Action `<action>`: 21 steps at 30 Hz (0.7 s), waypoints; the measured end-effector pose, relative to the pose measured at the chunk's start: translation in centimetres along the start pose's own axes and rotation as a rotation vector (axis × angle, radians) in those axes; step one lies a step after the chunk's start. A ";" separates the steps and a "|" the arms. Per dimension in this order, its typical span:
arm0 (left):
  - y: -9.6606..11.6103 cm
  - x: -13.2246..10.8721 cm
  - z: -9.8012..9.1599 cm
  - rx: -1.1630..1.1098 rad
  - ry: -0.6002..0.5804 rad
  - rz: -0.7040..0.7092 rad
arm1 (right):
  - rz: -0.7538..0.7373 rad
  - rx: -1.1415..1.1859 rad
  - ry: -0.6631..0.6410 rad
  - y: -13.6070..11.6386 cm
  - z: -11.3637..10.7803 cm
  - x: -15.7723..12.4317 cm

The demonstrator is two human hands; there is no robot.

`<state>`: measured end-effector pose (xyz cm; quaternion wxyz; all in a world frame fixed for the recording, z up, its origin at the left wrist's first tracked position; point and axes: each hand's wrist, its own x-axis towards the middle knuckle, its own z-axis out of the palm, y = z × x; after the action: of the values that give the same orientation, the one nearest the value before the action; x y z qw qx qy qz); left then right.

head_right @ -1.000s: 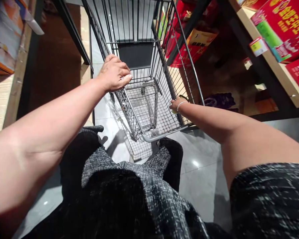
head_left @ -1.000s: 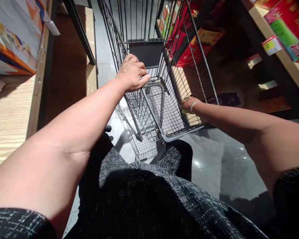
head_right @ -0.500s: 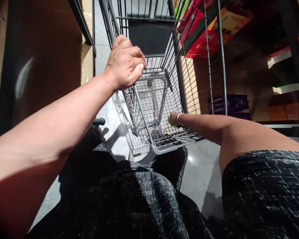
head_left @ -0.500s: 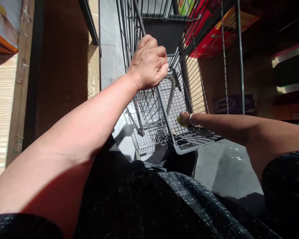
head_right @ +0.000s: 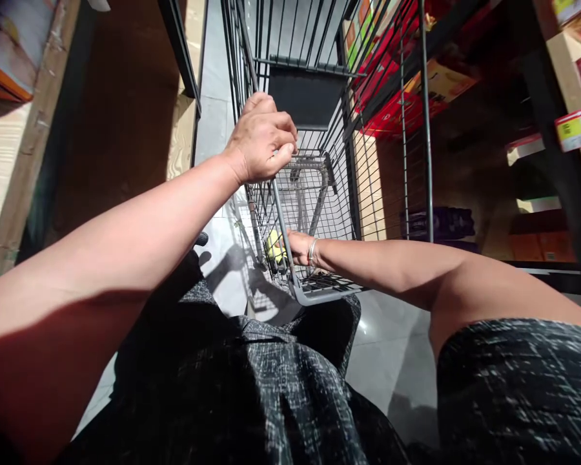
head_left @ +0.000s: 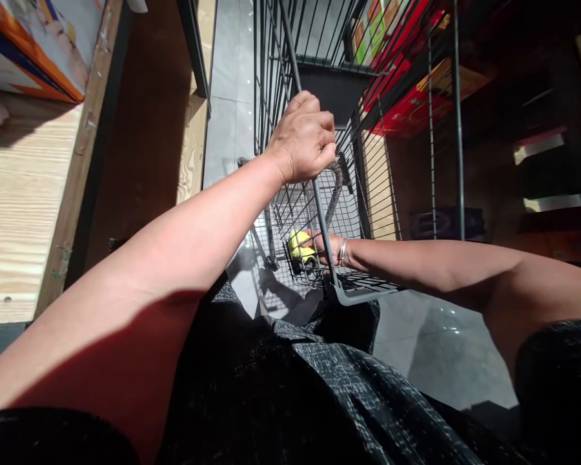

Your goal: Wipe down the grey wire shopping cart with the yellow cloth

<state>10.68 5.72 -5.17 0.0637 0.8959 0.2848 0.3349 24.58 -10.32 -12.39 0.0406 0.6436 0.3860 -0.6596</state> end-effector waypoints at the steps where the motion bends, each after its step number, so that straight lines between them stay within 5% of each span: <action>1: -0.1 -0.1 0.0 0.005 0.000 0.001 | -0.003 0.148 0.043 -0.7 -0.4 -1.0; 7: -0.8 -0.3 0.4 -0.045 0.033 0.014 | -0.253 0.412 0.091 -4.4 -2.3 -10.3; 10: -1.4 -0.4 0.8 -0.089 0.071 0.040 | -0.354 0.431 0.119 -4.2 -1.7 -12.2; 16: -2.1 -0.4 1.2 -0.104 0.087 0.065 | -0.081 0.390 -0.007 -0.8 -0.6 -6.6; 21: -1.8 -0.4 0.8 -0.092 0.063 0.045 | 0.092 0.028 -0.200 1.3 -1.2 -2.0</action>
<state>10.13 7.09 -6.54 0.0883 0.8872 0.2509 0.3770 26.62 -11.41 -11.04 0.1002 0.5921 0.3409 -0.7233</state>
